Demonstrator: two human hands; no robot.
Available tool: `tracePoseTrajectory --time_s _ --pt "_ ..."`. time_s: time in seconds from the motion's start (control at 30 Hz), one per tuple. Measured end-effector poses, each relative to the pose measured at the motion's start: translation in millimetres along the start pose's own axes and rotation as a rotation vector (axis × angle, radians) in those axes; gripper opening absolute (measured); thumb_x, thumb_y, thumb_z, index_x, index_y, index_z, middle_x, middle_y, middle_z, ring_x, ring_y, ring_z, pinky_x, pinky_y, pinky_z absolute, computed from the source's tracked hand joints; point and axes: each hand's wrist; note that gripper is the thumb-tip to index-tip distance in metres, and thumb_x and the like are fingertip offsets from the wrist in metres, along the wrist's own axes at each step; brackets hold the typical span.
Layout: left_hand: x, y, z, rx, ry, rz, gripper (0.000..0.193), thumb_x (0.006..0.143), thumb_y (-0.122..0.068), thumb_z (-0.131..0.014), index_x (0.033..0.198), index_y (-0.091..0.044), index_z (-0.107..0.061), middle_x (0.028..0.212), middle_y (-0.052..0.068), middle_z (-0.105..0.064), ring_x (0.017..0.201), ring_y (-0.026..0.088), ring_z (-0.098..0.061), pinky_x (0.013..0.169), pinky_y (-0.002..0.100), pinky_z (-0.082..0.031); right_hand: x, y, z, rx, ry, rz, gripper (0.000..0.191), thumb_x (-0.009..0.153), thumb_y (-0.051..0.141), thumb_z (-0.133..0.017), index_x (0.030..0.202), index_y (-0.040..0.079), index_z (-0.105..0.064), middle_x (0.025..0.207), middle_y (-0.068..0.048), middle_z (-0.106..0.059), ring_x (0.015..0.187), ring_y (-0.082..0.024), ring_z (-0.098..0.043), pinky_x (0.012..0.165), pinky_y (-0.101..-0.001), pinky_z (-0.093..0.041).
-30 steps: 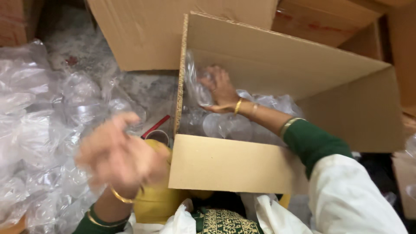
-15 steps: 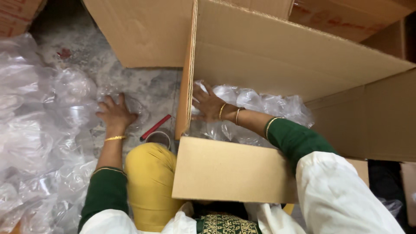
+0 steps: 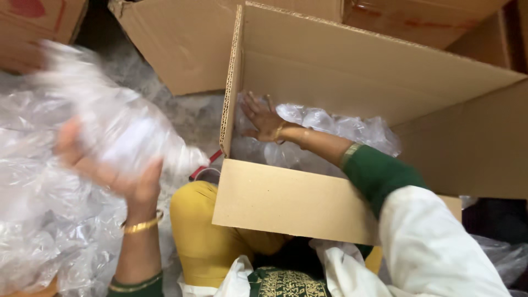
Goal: The person sits on the floor, folds and tapes a cardboard box shut with red tape, then reopens it and places plastic-wrapped containers one at a time into the box, arranging them and adding plastic wrapping on top.
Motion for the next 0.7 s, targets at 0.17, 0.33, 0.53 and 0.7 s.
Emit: tracePoseTrajectory --time_s 0.17,0.33,0.53,0.7 --pt "23.4 -102.5 -40.0 -0.013 0.242 -0.544 0.074 0.084 -0.042 -0.077 0.147 -0.026 -0.042 0.152 0.013 -0.033 0.143 0.034 -0.035 0.118 0.054 -0.033 -111.2 66.6 110.0 1.476 -0.148 0.32 0.088 0.104 0.051 -0.062 0.164 0.016 -0.009 0.168 -0.011 -0.028 0.157 -0.032 -0.033 0.131 -0.05 -0.029" --pt "15.6 -128.4 -92.6 -0.102 0.281 -0.636 0.079 0.083 -0.038 -0.08 0.149 -0.018 -0.041 0.147 0.02 -0.032 0.135 0.046 -0.035 0.113 0.062 -0.037 -150.4 59.8 121.3 1.255 -0.192 0.147 0.111 0.081 0.04 -0.083 0.163 0.011 -0.013 0.163 -0.017 -0.035 0.155 -0.034 -0.035 0.13 -0.0468 -0.031" --pt "-27.9 -97.0 -86.9 -0.076 0.488 -0.378 0.069 0.089 -0.027 -0.083 0.144 -0.01 -0.045 0.141 0.018 -0.048 0.129 0.04 -0.052 0.106 0.051 -0.049 -72.1 -6.4 21.3 0.763 -0.268 0.098 0.111 0.081 0.034 -0.086 0.16 -0.001 -0.017 0.161 -0.026 -0.028 0.153 -0.042 -0.024 0.125 -0.0507 -0.022" --pt "-41.7 -88.5 -93.8 -0.09 0.519 -0.109 0.056 0.089 -0.019 -0.081 0.136 -0.003 -0.055 0.126 0.016 -0.058 0.11 0.033 -0.064 0.094 0.04 -0.054 -23.6 -8.2 -69.7 0.178 -0.023 -0.112 0.086 0.077 0.034 -0.07 0.146 -0.006 -0.037 0.146 -0.027 -0.038 0.131 -0.045 -0.039 0.101 -0.0541 -0.04"
Point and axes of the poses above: each hand's wrist, its own x-axis towards the middle knuckle, its own z-axis out of the back of the hand, y = z × x
